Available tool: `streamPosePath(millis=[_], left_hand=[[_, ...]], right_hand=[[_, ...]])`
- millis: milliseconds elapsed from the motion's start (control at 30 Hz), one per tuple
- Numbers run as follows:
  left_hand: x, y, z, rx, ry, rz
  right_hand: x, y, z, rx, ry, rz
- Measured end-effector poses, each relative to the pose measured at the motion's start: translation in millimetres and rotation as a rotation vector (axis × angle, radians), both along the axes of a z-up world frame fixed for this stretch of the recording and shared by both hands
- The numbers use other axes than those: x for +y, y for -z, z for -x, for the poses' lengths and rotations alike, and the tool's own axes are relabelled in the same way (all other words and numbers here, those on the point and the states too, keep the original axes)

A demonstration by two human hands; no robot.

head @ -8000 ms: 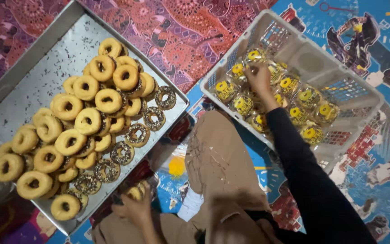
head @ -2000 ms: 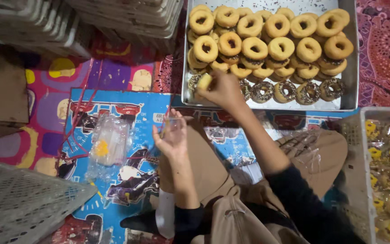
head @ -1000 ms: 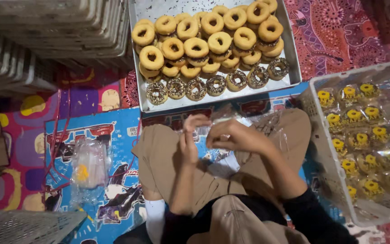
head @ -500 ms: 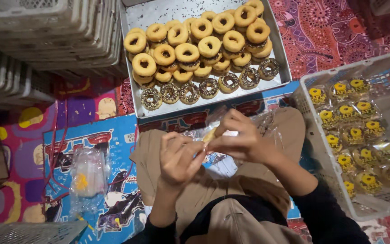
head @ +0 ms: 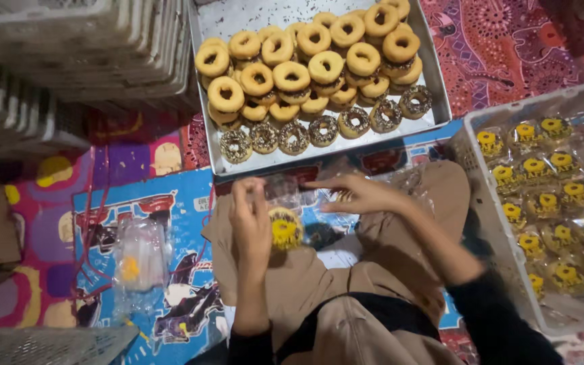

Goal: The person sits on the floor and packs donuts from a metal tray into small plastic bags. They place the sealed bags into a white plastic crate. The person handles plain and chocolate-sprinkled donuts.

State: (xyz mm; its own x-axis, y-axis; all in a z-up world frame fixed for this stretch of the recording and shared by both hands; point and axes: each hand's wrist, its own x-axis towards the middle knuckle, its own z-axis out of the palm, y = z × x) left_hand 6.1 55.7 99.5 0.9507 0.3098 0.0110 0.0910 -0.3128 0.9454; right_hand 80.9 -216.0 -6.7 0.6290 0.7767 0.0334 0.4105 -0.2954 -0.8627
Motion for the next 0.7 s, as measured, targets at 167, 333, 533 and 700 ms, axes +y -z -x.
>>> streamPosePath(millis=[167, 333, 533, 700], left_hand=[[22.0, 70.8, -16.3, -0.216, -0.119, 0.136], [46.5, 139.3, 51.8, -0.025, -0.333, -0.133], [49.8, 210.3, 47.7, -0.031, -0.304, -0.140], [0.3, 248.6, -32.5, 0.127, -0.218, -0.114]], right_hand=[[137.5, 73.2, 20.1, 0.465, 0.702, -0.658], [174.2, 151.5, 95.5, 0.873, 0.838, -0.522], [81.0, 198.6, 25.8, 0.514, 0.521, 0.066], [0.1, 224.5, -50.9, -0.102, 0.234, 0.847]])
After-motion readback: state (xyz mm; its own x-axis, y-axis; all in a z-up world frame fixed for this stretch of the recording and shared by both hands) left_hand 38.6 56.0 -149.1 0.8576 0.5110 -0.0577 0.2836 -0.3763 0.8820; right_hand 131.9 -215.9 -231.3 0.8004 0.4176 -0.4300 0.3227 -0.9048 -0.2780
